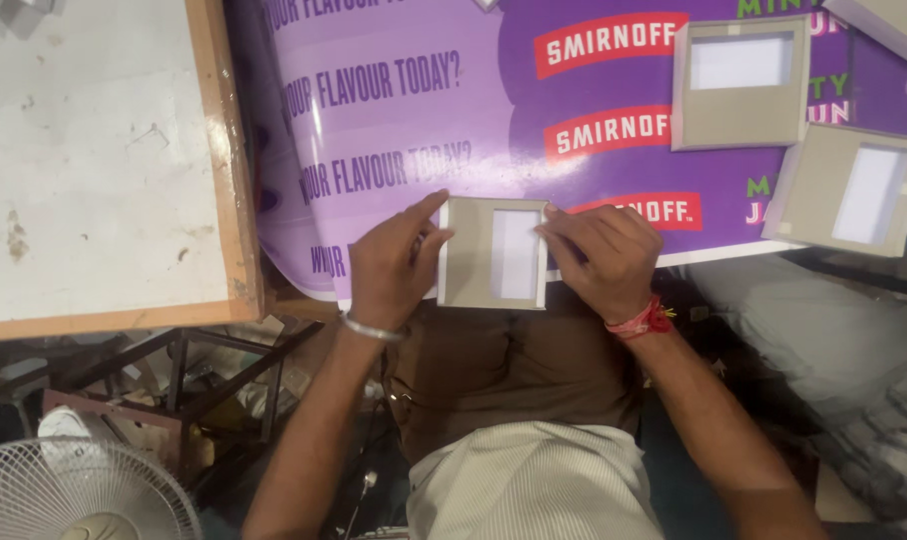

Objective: The person assembles small photo frames by hand on a purple branded poster. They pick up frame parts, align and press them together, and place completed frames aside. The process is repeated for multiple frames.

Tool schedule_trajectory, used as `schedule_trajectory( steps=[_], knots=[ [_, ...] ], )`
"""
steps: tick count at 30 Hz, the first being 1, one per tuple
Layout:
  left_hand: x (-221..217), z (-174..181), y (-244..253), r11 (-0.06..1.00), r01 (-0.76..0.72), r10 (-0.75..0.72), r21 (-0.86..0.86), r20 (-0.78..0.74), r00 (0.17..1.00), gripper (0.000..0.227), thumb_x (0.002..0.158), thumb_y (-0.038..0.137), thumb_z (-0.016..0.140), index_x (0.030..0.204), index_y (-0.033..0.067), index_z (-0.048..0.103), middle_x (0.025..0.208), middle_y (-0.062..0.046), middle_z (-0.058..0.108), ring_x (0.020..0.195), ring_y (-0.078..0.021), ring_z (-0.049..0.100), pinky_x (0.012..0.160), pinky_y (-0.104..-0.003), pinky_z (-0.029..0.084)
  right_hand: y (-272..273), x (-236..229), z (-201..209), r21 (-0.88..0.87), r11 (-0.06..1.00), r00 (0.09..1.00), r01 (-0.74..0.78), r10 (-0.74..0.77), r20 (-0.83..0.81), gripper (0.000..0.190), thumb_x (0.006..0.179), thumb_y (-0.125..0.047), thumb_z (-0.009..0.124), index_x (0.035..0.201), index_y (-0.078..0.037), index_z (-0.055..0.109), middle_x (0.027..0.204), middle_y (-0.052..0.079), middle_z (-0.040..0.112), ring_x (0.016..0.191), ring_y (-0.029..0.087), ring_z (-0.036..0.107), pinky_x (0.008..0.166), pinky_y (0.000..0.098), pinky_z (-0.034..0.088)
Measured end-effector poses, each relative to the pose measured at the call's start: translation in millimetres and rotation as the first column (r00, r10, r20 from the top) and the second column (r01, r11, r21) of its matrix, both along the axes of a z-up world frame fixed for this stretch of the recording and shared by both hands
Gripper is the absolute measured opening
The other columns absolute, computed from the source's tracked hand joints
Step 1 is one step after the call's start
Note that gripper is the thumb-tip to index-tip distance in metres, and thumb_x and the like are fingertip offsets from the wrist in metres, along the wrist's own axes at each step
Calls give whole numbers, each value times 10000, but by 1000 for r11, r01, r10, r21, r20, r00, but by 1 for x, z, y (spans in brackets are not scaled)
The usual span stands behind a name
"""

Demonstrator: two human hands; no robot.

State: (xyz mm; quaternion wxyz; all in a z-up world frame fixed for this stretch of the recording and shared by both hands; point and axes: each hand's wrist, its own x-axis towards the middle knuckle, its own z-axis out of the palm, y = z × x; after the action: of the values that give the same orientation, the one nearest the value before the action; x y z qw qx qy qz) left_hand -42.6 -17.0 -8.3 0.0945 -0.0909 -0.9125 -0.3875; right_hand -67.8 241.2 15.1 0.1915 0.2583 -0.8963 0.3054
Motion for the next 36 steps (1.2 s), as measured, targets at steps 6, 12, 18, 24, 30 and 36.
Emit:
schedule_trajectory(
  steps=[6,12,18,24,30,36],
  knots=[
    [48,2,6,991,-133,131,35,34,991,705,952,218,687,1562,17,396,1575,-291,466,1042,-209,651,1022,-391,541,-5,0,6,-98,993,998,64,-65,-12,353,825,-139,850,1077,-2,645,1071,175,678,1003,328,620,870,435,497],
    [103,17,78,816,-478,514,325,-31,857,870,983,231,661,1601,-71,127,1696,-295,248,1621,-402,236,1381,-499,119,-2,15,-8,46,998,976,48,-57,211,528,880,-109,764,1362,36,606,1350,200,666,1350,340,577,1215,562,354],
    [103,19,98,899,-263,236,350,117,965,1062,890,176,729,1576,-77,-41,1660,-362,168,1593,-465,173,1315,-532,48,-12,61,-19,2,998,972,55,-55,227,580,906,-149,794,1411,38,579,1395,195,652,1369,346,616,1266,552,340],
    [56,22,67,837,-186,114,514,168,979,1121,1002,224,736,1622,-80,-146,1709,-308,291,1632,-385,315,1380,-493,153,-7,49,-9,-38,998,943,54,-39,330,859,940,-322,741,1575,71,317,1600,283,418,1508,426,419,1289,573,249],
    [21,13,51,975,-57,30,216,126,992,934,1028,463,603,1648,-58,137,1738,-349,150,1644,-448,140,1371,-526,65,-6,12,-20,-49,994,894,-98,110,434,939,1072,-621,352,1637,80,86,1724,319,91,1632,467,95,1336,594,112],
    [17,-1,64,999,-31,29,38,53,998,1042,1032,718,368,1640,-89,115,1728,-306,172,1653,-455,140,1361,-595,76,-11,6,-19,72,977,909,-198,156,388,974,1055,-685,240,1630,90,108,1706,335,135,1617,479,121,1334,562,153]
  ],
)
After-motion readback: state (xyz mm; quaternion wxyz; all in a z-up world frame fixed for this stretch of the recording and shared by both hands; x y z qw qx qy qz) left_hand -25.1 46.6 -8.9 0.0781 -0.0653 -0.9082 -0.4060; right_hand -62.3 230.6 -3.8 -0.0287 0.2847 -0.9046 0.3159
